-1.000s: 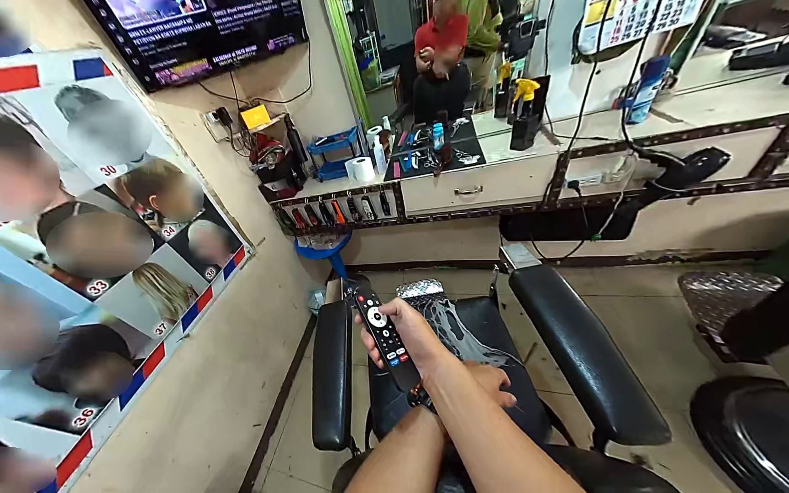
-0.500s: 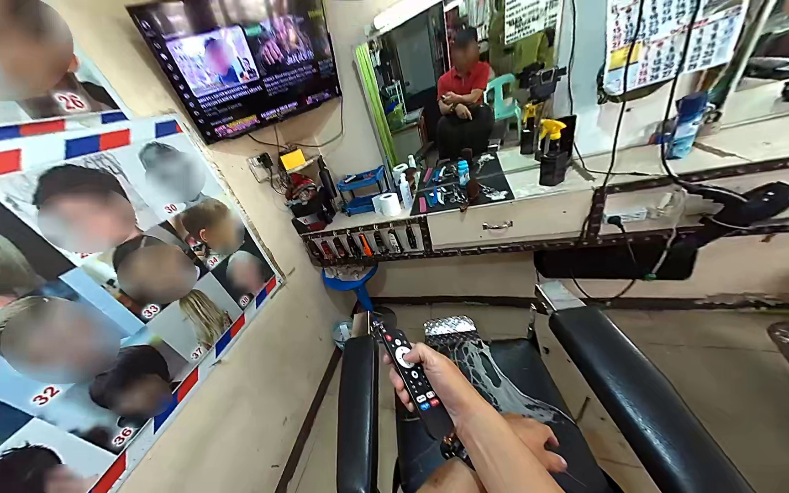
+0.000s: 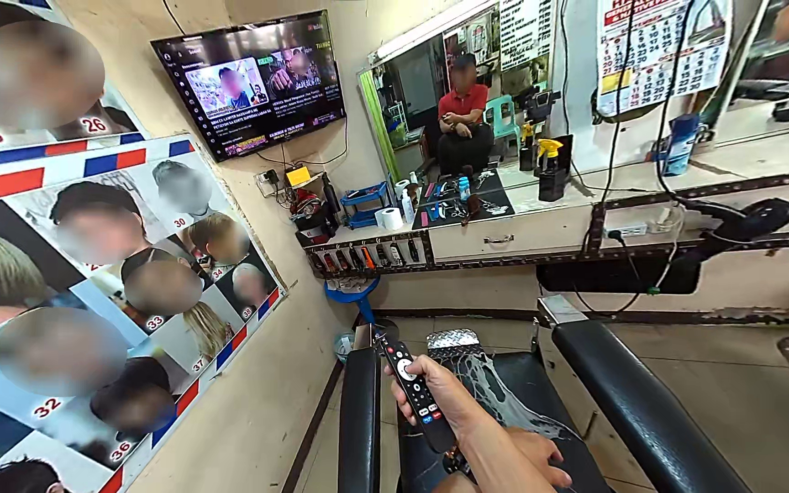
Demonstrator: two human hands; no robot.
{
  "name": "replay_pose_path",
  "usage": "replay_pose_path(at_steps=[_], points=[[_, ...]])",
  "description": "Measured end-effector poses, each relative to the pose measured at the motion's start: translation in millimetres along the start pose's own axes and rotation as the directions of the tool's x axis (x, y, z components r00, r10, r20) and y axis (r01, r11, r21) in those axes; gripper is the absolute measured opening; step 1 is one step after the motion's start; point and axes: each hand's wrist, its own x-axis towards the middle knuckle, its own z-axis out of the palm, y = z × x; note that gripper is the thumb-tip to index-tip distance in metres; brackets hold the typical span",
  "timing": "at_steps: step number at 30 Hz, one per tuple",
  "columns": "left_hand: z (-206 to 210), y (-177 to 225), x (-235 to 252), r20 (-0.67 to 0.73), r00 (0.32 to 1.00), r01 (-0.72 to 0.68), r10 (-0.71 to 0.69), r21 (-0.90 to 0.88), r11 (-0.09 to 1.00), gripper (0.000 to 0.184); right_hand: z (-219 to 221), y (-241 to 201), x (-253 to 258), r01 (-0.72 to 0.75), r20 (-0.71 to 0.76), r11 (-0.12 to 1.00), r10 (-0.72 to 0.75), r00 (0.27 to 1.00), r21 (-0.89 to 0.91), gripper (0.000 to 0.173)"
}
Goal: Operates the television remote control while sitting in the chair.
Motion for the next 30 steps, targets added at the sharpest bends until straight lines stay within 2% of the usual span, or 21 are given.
replay_pose_path(at_steps=[4, 9, 11, 13, 16, 19, 21, 27, 30], points=[[3, 5, 4, -0.004, 0.999, 0.047, -0.047, 0.018, 0.999, 0.046, -2, 1, 0, 0.001, 0.014, 1.0, -0.001, 1.0, -0.023, 0.041], [21, -37, 45, -0.001, 0.998, -0.055, 0.056, 0.054, 0.997, 0.045, -5, 3, 3, -0.022, 0.015, 1.0, 0.022, 1.0, 0.006, 0.039], [21, -39, 47, 0.008, 0.999, -0.052, 0.052, 0.052, 0.997, 0.045, -5, 3, 4, -0.033, 0.019, 0.999, 0.033, 0.999, 0.015, 0.039], [20, -35, 38, -0.02, 0.999, -0.037, 0.038, 0.037, 0.999, 0.045, -4, 3, 4, -0.041, 0.01, 0.999, 0.041, 0.999, 0.018, 0.039], [20, -36, 31, -0.066, 0.994, -0.086, 0.086, 0.014, 0.996, 0.043, -2, 2, 3, -0.047, 0.001, 0.999, 0.047, 0.999, 0.011, 0.04], [0, 1, -1, -0.001, 1.0, 0.002, -0.002, -0.007, 1.0, 0.045, -2, 2, 2, -0.033, 0.012, 0.999, 0.033, 0.999, 0.002, 0.039], [-3, 9, -7, 0.005, 1.0, 0.02, -0.02, -0.002, 1.0, 0.045, -2, 1, 1, -0.023, 0.011, 1.0, 0.023, 1.0, 0.011, 0.038], [1, 0, 2, 0.015, 1.0, 0.008, -0.008, 0.002, 1.0, 0.046, 1, 2, 2, -0.027, -0.085, 0.999, 0.028, 0.996, 0.018, 0.027], [15, -29, 27, -0.022, 0.998, -0.059, 0.059, 0.024, 0.998, 0.045, 3, 3, 5, 0.001, -0.155, 0.999, 0.004, 0.988, 0.033, 0.02]])
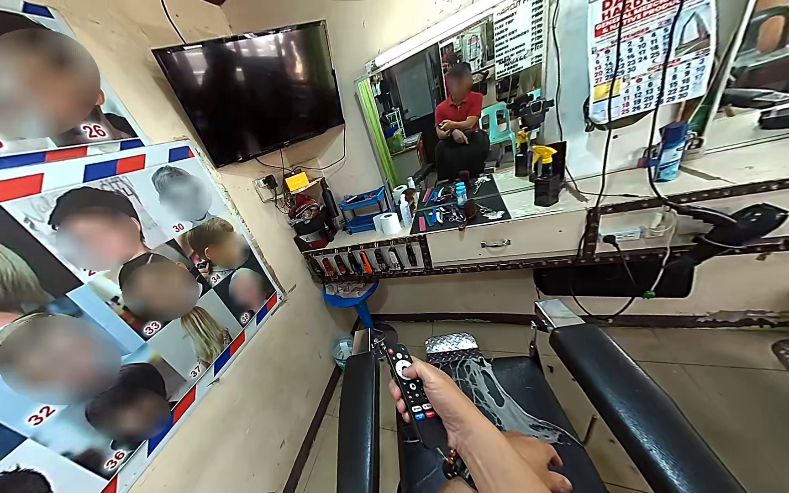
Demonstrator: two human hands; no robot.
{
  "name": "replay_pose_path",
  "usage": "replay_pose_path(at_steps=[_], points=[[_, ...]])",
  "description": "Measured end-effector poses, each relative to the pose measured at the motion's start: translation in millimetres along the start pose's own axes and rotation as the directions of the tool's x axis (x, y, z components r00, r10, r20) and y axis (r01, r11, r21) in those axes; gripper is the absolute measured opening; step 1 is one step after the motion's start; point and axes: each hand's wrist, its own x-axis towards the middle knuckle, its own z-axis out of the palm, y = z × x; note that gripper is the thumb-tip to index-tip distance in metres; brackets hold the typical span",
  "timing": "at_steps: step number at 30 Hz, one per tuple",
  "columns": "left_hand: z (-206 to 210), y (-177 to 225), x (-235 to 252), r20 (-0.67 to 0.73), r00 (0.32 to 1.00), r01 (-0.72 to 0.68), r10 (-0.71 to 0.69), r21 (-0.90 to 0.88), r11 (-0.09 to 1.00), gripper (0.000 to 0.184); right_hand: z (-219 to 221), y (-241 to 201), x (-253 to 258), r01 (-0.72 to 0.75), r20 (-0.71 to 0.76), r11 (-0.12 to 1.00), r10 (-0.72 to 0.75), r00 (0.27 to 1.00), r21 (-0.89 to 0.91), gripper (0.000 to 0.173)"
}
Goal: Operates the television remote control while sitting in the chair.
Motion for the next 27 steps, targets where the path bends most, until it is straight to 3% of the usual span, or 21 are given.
replay_pose_path(at_steps=[7, 13, 27], points=[[19, -40, 36, -0.028, 0.999, -0.044, 0.043, -0.02, 0.999, 0.045, 3, -7, 1, 0.11, -0.153, 0.988, -0.093, 0.984, 0.106, 0.036], [14, -27, 24, -0.024, 0.999, -0.032, 0.031, -0.027, 0.999, 0.045, -2, -3, 2, 0.085, -0.038, 0.995, -0.083, 0.996, 0.052, 0.038], [13, -29, 26, -0.024, 0.999, -0.047, 0.047, 0.008, 0.999, 0.044, -2, -3, 1, 0.089, -0.027, 0.995, -0.088, 0.996, 0.039, 0.037]])
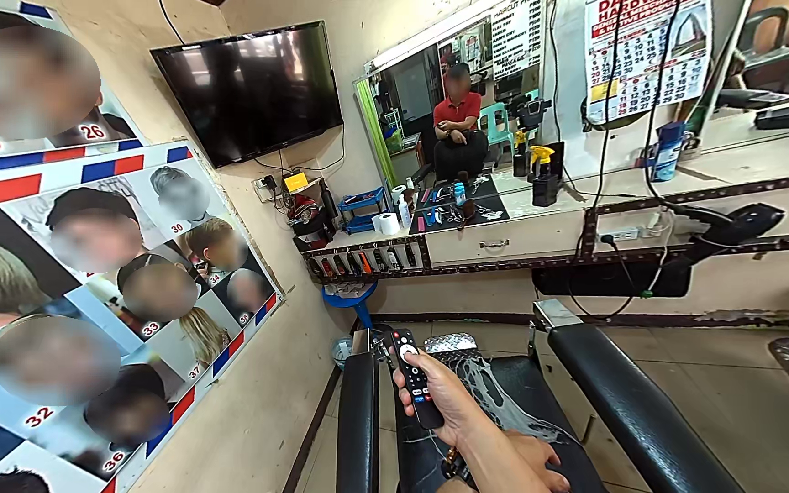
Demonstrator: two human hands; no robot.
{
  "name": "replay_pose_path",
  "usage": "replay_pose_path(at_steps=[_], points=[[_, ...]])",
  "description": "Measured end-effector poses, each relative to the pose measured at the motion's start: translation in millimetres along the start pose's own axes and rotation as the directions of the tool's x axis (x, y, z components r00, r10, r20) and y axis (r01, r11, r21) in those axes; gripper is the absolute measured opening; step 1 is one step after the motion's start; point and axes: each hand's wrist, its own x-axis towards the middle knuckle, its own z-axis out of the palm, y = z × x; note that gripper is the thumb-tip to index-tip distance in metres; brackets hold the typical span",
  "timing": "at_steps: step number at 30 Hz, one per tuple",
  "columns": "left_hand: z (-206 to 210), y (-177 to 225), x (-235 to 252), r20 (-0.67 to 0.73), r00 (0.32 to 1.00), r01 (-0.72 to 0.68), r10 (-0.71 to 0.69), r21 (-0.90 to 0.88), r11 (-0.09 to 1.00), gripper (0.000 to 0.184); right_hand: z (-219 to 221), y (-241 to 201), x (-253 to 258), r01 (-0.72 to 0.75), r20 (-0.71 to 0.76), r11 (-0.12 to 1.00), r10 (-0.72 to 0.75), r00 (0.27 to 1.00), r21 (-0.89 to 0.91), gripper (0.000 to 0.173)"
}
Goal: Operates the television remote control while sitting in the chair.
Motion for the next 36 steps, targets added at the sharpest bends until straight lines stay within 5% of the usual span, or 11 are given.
replay_pose_path(at_steps=[36], points=[[-3, 9, -9, -0.002, 1.0, 0.01, -0.01, -0.025, 1.0, 0.044, 1, 0, 0, -0.009, 0.009, 1.0, 0.01, 1.0, -0.015, 0.036]])
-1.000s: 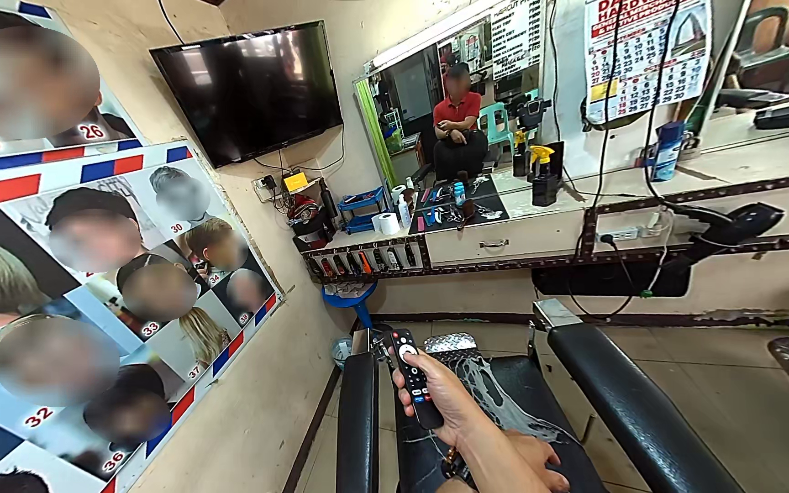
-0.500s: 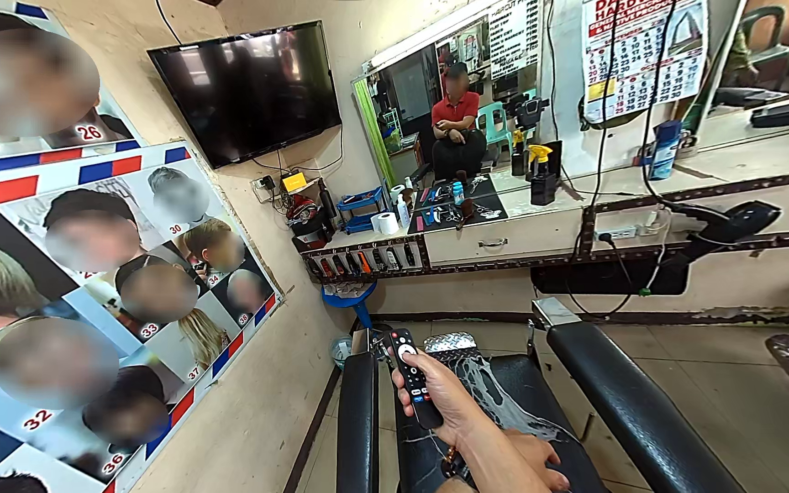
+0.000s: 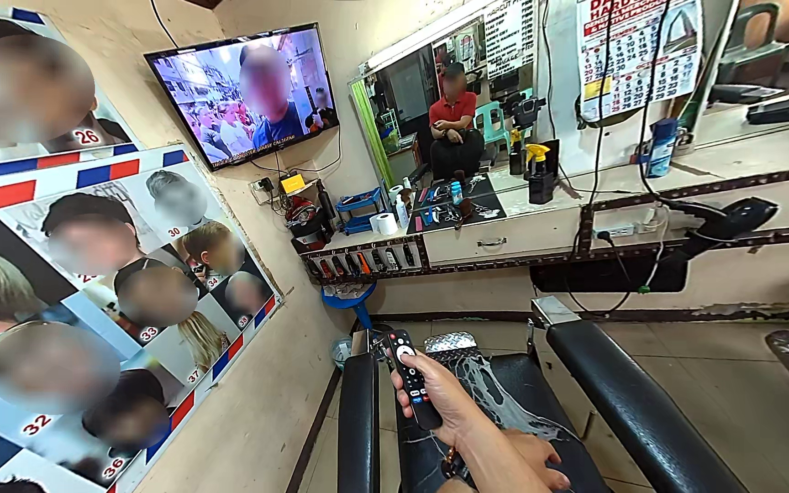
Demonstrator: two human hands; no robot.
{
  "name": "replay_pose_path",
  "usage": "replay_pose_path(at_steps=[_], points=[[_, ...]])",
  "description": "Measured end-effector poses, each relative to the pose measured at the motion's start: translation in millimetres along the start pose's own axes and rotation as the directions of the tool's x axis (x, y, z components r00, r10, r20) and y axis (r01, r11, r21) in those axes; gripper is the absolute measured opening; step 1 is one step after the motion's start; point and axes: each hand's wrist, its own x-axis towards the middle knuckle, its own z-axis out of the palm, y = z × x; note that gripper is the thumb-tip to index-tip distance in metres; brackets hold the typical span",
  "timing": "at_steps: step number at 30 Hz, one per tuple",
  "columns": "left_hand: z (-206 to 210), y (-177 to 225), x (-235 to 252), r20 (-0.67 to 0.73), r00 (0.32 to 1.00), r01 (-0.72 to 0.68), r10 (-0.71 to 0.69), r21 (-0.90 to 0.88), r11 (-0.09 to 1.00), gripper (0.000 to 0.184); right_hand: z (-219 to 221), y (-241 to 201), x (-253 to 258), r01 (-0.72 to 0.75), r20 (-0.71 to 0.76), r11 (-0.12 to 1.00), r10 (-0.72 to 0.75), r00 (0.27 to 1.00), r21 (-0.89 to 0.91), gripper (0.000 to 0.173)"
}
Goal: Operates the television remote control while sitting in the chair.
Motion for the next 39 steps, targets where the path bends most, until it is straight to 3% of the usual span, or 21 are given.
replay_pose_path(at_steps=[19, 23, 29, 33, 39], points=[[-2, 2, 0, 0.014, 1.0, 0.013, -0.013, 0.012, 1.0, 0.044, -1, 0, 0, 0.005, 0.012, 1.0, -0.005, 1.0, -0.014, 0.036], [-15, 25, -10, 0.065, 0.996, 0.066, -0.067, 0.023, 0.998, 0.044, 1, -1, -2, 0.005, 0.004, 1.0, -0.005, 1.0, -0.019, 0.036], [-23, 35, -16, -0.134, 0.989, -0.098, 0.069, -0.225, 0.969, 0.035, 1, -1, -2, 0.01, 0.022, 1.0, -0.01, 1.0, 0.004, 0.035], [-37, 54, -32, -0.156, 0.986, -0.098, 0.065, -0.213, 0.972, 0.038, 2, -2, -4, 0.018, 0.018, 1.0, -0.018, 1.0, -0.008, 0.034], [-34, 49, -26, -0.181, 0.98, -0.123, 0.088, -0.194, 0.973, 0.038, 2, -2, -3, -0.002, 0.018, 1.0, 0.002, 1.0, -0.007, 0.035]])
